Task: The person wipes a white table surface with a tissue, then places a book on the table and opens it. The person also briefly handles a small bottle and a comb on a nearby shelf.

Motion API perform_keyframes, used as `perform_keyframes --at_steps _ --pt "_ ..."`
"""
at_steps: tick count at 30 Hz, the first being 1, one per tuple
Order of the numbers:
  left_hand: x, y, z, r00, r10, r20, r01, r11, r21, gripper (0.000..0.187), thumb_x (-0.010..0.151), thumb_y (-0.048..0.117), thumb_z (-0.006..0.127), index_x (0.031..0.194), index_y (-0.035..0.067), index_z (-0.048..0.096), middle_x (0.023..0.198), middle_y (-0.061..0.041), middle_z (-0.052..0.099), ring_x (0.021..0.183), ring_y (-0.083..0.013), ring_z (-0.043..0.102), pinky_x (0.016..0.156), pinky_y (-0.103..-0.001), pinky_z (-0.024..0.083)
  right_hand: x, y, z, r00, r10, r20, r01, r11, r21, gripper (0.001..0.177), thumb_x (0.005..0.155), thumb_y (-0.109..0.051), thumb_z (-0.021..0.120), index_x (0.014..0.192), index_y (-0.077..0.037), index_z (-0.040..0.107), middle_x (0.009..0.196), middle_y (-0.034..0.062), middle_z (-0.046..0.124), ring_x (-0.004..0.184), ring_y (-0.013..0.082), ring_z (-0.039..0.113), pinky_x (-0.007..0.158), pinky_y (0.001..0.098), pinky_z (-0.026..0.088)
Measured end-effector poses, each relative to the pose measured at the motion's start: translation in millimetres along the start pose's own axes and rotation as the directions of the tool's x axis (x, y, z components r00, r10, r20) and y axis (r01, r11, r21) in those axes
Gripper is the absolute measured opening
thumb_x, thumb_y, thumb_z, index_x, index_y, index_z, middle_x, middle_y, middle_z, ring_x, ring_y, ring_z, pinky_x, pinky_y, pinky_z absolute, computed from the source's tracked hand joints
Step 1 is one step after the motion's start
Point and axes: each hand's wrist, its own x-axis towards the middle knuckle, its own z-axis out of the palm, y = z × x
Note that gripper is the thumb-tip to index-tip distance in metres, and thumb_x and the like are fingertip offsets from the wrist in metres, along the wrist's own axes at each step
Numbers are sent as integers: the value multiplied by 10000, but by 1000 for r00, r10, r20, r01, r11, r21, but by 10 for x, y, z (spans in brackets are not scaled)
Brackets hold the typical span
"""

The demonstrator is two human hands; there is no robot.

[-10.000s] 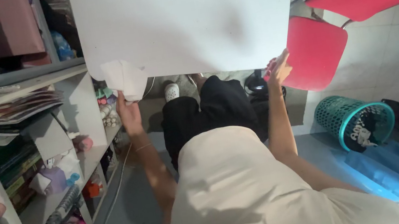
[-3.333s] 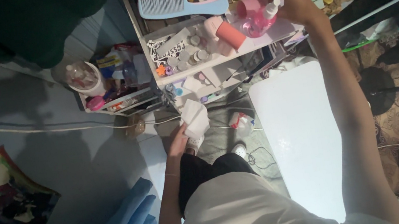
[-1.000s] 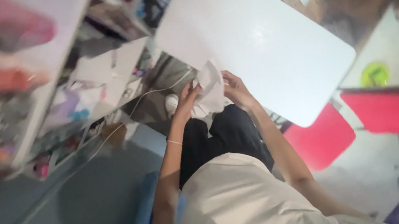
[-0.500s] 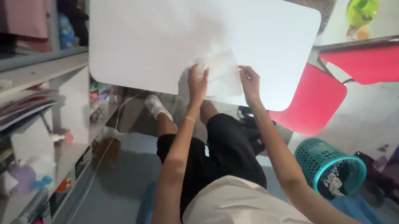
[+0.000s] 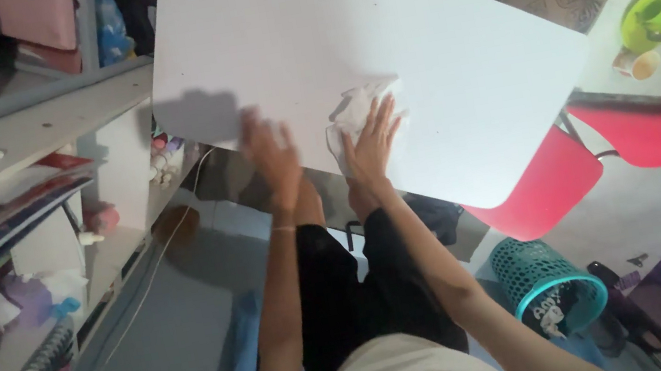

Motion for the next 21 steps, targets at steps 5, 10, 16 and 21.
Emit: perform_keyframes --at_steps 5,10,16,21 --pt "272 -1439 204 907 -355 -227 189 824 -534 585 1121 386 488 1536 -16 398 1591 -229 366 1477 -392 396 1195 -523 384 557 -237 425 997 44 -68 -54 986 -157 786 1047 -378 486 1615 101 232 1700 319 -28 1596 453 -56 1267 623 -68" --pt "230 -2259 537 881 -469 -53 294 632 -717 655 1139 471 345 1584 -9 347 1612 -176 428 1480 -327 471 1241 -466 404 1116 -388 614 997 -43 -61 33 986 -160 788 1020 -322 465 1601 145 211 1718 286 15 1613 430 -37 1300 601 -55" --pt "140 -2234 517 876 -473 92 263 308 -914 778 1114 575 216 1626 -4 307 1693 -165 333 1579 -322 310 1305 -472 247 1996 -1003 938 919 -391 58 391 880 -268 652 1121 -271 401 1642 102 276 1710 315 57 1613 434 0 1305 585 -78" --pt "192 -2133 311 917 -381 122 202 178 -963 783 1128 593 211 1641 7 287 1729 -145 281 1626 -308 246 1357 -474 173 2108 -1851 1263 819 -280 501 505 766 -397 684 1096 -281 408 1592 169 270 1746 308 124 1661 423 35 1325 593 -75"
